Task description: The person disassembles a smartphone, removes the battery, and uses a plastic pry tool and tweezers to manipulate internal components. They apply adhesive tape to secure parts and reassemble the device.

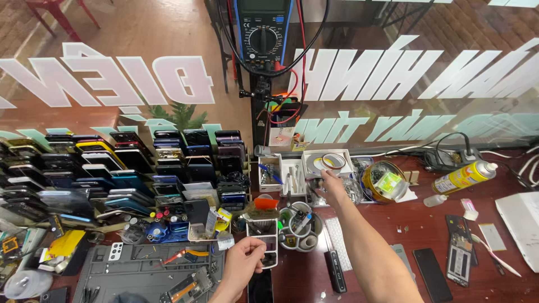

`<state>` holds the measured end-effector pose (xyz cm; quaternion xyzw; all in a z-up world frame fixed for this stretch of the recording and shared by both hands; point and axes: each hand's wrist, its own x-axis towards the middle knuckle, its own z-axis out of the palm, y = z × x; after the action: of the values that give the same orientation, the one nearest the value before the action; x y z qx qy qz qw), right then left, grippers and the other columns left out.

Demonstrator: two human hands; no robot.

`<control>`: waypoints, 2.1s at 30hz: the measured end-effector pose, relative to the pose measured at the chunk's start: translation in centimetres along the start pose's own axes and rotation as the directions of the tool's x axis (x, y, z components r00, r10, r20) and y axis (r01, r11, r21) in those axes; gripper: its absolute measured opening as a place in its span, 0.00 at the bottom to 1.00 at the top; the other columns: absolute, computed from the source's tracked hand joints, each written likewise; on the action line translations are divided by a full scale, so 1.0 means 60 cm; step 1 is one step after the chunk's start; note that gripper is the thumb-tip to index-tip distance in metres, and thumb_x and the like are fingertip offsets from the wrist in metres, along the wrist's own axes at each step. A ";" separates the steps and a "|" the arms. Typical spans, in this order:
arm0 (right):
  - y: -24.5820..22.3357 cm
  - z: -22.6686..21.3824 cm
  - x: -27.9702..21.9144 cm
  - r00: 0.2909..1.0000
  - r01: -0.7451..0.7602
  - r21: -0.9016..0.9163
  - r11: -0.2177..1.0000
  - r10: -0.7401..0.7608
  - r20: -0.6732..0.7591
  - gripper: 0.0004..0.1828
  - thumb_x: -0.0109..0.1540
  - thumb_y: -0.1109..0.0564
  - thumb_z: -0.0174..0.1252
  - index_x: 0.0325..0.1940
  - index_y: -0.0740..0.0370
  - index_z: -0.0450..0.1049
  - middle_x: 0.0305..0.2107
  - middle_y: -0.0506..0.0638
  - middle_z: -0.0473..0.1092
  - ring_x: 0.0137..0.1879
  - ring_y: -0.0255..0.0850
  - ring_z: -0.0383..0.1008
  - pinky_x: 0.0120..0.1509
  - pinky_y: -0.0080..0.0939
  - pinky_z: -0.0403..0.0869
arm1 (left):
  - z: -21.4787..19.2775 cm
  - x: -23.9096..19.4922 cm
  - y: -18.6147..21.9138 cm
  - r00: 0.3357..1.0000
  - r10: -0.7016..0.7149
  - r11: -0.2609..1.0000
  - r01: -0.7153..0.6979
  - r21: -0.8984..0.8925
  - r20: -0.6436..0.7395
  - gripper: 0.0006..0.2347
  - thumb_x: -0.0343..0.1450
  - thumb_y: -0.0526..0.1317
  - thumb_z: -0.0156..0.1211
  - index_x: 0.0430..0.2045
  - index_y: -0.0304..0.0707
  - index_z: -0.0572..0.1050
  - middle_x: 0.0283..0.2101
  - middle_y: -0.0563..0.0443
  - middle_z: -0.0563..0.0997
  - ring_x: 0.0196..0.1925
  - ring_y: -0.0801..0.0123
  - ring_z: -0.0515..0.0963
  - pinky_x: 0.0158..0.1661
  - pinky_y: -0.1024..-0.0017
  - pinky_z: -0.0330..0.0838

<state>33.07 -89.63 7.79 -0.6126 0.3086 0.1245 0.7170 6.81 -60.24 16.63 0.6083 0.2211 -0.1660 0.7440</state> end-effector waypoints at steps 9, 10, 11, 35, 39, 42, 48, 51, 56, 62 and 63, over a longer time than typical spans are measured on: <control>-0.066 -0.066 -0.003 0.882 0.298 -0.453 0.840 -0.424 -0.206 0.13 0.58 0.54 0.70 0.34 0.69 0.80 0.24 0.54 0.76 0.27 0.42 0.74 0.31 0.41 0.72 | 0.053 0.007 0.007 0.998 -0.008 0.999 0.005 0.038 0.055 0.06 0.71 0.36 0.63 0.33 0.30 0.80 0.25 0.52 0.78 0.22 0.78 0.75 0.24 0.77 0.72; -0.070 -0.085 -0.002 0.934 0.276 -0.236 0.932 -0.318 -0.163 0.11 0.58 0.57 0.69 0.33 0.69 0.78 0.23 0.54 0.74 0.27 0.42 0.74 0.30 0.41 0.71 | 0.062 0.008 0.007 0.997 -0.011 0.999 0.008 0.035 0.080 0.06 0.71 0.36 0.63 0.34 0.30 0.80 0.25 0.52 0.78 0.22 0.78 0.75 0.24 0.78 0.72; -0.073 -0.097 0.002 0.971 0.223 -0.011 0.975 -0.223 -0.085 0.10 0.58 0.61 0.69 0.33 0.70 0.75 0.23 0.53 0.72 0.26 0.43 0.73 0.28 0.42 0.71 | 0.070 0.009 0.007 0.995 -0.022 0.999 0.018 0.044 0.094 0.06 0.71 0.37 0.62 0.34 0.31 0.80 0.26 0.52 0.78 0.23 0.78 0.75 0.25 0.78 0.72; 0.065 0.091 -0.475 0.519 0.836 -0.274 0.475 -0.525 0.675 0.31 0.57 0.67 0.63 0.63 0.64 0.63 0.54 0.60 0.70 0.54 0.50 0.76 0.59 0.45 0.74 | -0.066 -0.070 0.090 0.960 0.193 0.969 -0.153 -0.196 0.203 0.13 0.76 0.47 0.51 0.43 0.37 0.78 0.23 0.56 0.72 0.22 0.76 0.69 0.29 0.75 0.68; 0.078 0.111 -0.536 0.297 0.947 -0.190 0.259 -0.481 0.825 0.36 0.59 0.69 0.60 0.72 0.55 0.64 0.64 0.65 0.67 0.63 0.60 0.73 0.61 0.47 0.73 | -0.094 -0.084 0.046 0.986 0.119 0.993 -0.120 0.001 0.117 0.12 0.75 0.45 0.53 0.35 0.36 0.79 0.19 0.57 0.70 0.20 0.79 0.66 0.23 0.78 0.58; 0.081 0.127 -0.535 0.285 0.948 -0.157 0.278 -0.514 0.809 0.36 0.62 0.66 0.58 0.74 0.56 0.61 0.61 0.64 0.70 0.63 0.59 0.74 0.63 0.48 0.74 | -0.108 -0.083 0.041 0.980 0.188 0.978 -0.181 -0.105 0.066 0.13 0.76 0.44 0.52 0.32 0.30 0.76 0.18 0.56 0.69 0.19 0.78 0.64 0.22 0.77 0.56; 0.161 0.110 -0.488 0.557 0.817 -0.463 0.343 -0.263 0.788 0.24 0.62 0.59 0.58 0.63 0.60 0.71 0.45 0.63 0.77 0.47 0.58 0.81 0.52 0.50 0.77 | -0.132 -0.089 0.055 0.975 0.210 0.924 -0.222 -0.312 -0.073 0.13 0.74 0.42 0.48 0.39 0.30 0.77 0.16 0.54 0.68 0.16 0.74 0.63 0.23 0.75 0.60; 0.203 0.082 -0.432 0.727 0.676 -0.736 0.025 -0.186 0.661 0.11 0.62 0.58 0.59 0.48 0.63 0.76 0.41 0.64 0.76 0.48 0.60 0.77 0.53 0.55 0.75 | -0.133 -0.093 0.056 0.973 0.201 0.934 -0.225 -0.279 -0.113 0.14 0.73 0.41 0.46 0.44 0.32 0.77 0.17 0.55 0.69 0.18 0.75 0.64 0.23 0.75 0.59; 0.272 0.074 -0.377 0.743 0.621 -0.775 -0.116 -0.227 0.629 0.14 0.60 0.57 0.61 0.47 0.65 0.72 0.43 0.66 0.72 0.44 0.61 0.78 0.48 0.55 0.77 | -0.124 -0.106 0.040 0.985 0.159 0.934 -0.173 -0.312 -0.069 0.12 0.74 0.43 0.49 0.41 0.32 0.75 0.16 0.53 0.68 0.16 0.74 0.63 0.24 0.73 0.62; 0.289 0.082 -0.346 0.807 0.554 -0.832 -0.017 -0.235 0.542 0.15 0.58 0.54 0.65 0.42 0.64 0.73 0.40 0.62 0.75 0.47 0.59 0.77 0.51 0.56 0.76 | -0.109 -0.109 0.041 0.991 0.114 0.939 -0.132 -0.318 -0.074 0.12 0.75 0.45 0.51 0.34 0.34 0.74 0.15 0.53 0.67 0.15 0.73 0.63 0.23 0.72 0.64; 0.298 0.081 -0.347 0.819 0.539 -0.843 0.002 -0.235 0.523 0.15 0.58 0.53 0.66 0.42 0.64 0.73 0.40 0.62 0.75 0.48 0.58 0.77 0.51 0.56 0.76 | -0.109 -0.111 0.038 0.990 0.120 0.931 -0.136 -0.337 -0.069 0.12 0.76 0.45 0.51 0.34 0.33 0.73 0.16 0.54 0.68 0.15 0.74 0.64 0.24 0.72 0.65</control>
<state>8.29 -76.91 6.12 -0.9645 -0.1189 0.1602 0.1731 1.50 -53.50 21.03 0.4870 0.2240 -0.0617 0.8419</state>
